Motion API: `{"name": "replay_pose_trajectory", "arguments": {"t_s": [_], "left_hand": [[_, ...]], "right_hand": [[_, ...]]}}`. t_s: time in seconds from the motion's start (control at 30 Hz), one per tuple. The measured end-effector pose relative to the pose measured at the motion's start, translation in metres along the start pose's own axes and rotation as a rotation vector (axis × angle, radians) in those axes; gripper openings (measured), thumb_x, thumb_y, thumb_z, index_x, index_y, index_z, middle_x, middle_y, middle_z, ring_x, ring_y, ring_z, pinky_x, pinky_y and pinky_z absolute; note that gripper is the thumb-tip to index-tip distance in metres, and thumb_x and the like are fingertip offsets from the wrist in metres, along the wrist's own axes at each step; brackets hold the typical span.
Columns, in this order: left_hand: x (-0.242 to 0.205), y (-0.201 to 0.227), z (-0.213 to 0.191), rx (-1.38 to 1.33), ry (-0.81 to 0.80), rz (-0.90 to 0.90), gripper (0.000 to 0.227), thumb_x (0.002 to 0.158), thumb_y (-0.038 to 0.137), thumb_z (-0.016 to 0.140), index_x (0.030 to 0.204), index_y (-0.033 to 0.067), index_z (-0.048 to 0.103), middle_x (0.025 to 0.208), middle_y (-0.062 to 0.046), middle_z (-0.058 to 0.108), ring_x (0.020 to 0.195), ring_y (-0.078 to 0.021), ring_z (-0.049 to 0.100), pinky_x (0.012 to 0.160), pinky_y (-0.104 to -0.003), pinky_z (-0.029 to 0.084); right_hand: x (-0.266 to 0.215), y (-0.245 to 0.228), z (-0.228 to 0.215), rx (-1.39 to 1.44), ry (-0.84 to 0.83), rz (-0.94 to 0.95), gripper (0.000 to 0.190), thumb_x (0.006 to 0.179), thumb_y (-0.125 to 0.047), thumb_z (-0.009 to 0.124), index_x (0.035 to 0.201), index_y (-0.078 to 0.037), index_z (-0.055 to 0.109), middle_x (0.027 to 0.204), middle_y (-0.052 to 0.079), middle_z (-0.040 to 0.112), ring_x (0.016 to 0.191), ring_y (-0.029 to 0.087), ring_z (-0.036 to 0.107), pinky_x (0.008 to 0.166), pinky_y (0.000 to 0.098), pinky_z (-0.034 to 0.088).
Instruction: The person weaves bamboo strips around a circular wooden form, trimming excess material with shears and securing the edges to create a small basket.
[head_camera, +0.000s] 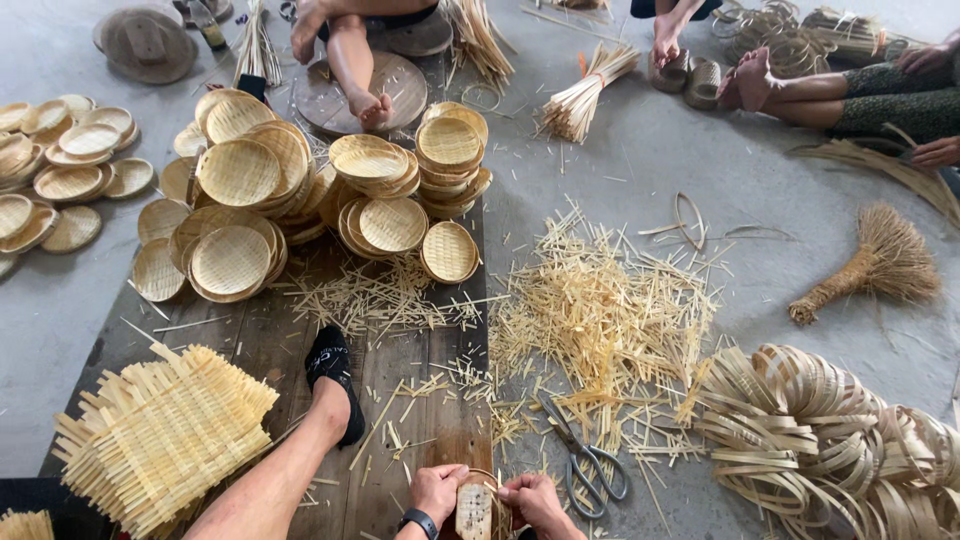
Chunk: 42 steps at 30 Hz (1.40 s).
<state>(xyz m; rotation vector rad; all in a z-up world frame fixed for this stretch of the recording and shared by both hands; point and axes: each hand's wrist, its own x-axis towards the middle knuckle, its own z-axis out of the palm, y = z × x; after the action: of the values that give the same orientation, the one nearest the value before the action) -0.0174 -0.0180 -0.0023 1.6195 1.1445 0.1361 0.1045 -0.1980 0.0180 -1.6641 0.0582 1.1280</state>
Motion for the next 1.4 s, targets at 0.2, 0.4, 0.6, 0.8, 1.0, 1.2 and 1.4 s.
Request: {"name": "replay_pose_trajectory", "arguments": {"t_s": [0.2,0.4,0.6,0.8,1.0,1.2,1.4], "left_hand": [[0.005,0.008,-0.011,-0.259,-0.136,-0.046,0.023,0.083,0.023,0.082,0.094,0.0027,0.086,0.081,-0.006,0.084,0.071,-0.0115,0.073,0.070,-0.029,0.057],[0.007,0.015,-0.019,-0.302,-0.229,-0.106,0.021,0.083,0.016,0.083,0.096,0.0002,0.085,0.087,-0.006,0.082,0.076,-0.0119,0.068,0.073,-0.029,0.053],[0.093,0.082,-0.164,-0.678,0.227,0.071,0.025,0.082,0.019,0.082,0.099,-0.0001,0.084,0.091,-0.007,0.083,0.082,-0.0129,0.071,0.078,-0.028,0.055],[0.089,0.102,-0.185,-0.737,0.250,0.058,0.030,0.083,0.024,0.079,0.102,0.0004,0.082,0.094,-0.008,0.082,0.086,-0.0146,0.072,0.081,-0.028,0.055],[0.085,0.106,-0.195,-0.725,0.238,0.070,0.035,0.084,0.028,0.075,0.106,0.0010,0.080,0.098,-0.009,0.081,0.090,-0.0164,0.072,0.083,-0.029,0.056],[0.080,0.106,-0.193,-0.732,0.244,0.065,0.040,0.086,0.033,0.072,0.109,0.0015,0.078,0.101,-0.010,0.080,0.093,-0.0181,0.072,0.085,-0.030,0.056],[0.075,0.111,-0.196,-0.734,0.248,0.083,0.045,0.087,0.037,0.069,0.113,0.0021,0.076,0.105,-0.011,0.079,0.097,-0.0199,0.072,0.087,-0.031,0.056]], "right_hand": [[-0.013,-0.014,0.003,-0.231,-0.052,-0.107,0.023,0.089,-0.023,0.080,0.096,-0.002,0.072,0.075,0.004,0.071,0.058,0.013,0.064,0.052,0.0302,0.054],[0.000,-0.019,-0.001,-0.071,0.124,-0.106,0.031,0.091,-0.025,0.074,0.105,0.003,0.077,0.081,0.012,0.076,0.062,0.017,0.058,0.054,0.0320,0.048],[-0.011,-0.005,-0.010,0.293,0.190,-0.017,0.033,0.098,-0.031,0.069,0.116,-0.003,0.070,0.091,0.011,0.074,0.073,0.018,0.071,0.065,0.0347,0.061],[-0.019,0.005,0.006,0.378,-0.078,0.213,0.038,0.092,-0.021,0.075,0.110,0.012,0.072,0.089,0.021,0.077,0.067,0.028,0.075,0.063,0.0402,0.065],[-0.023,0.005,0.012,0.128,-0.117,0.160,0.032,0.086,-0.022,0.087,0.096,0.007,0.080,0.079,0.016,0.079,0.064,0.021,0.074,0.061,0.0319,0.060],[-0.022,0.012,0.030,-0.271,0.074,0.041,0.035,0.081,-0.030,0.090,0.080,0.005,0.083,0.069,0.011,0.078,0.059,0.014,0.070,0.060,0.0313,0.056],[-0.029,0.008,0.025,-0.124,0.068,0.133,0.026,0.081,-0.023,0.088,0.088,0.001,0.084,0.071,0.009,0.079,0.062,0.014,0.072,0.064,0.0314,0.059]]}}
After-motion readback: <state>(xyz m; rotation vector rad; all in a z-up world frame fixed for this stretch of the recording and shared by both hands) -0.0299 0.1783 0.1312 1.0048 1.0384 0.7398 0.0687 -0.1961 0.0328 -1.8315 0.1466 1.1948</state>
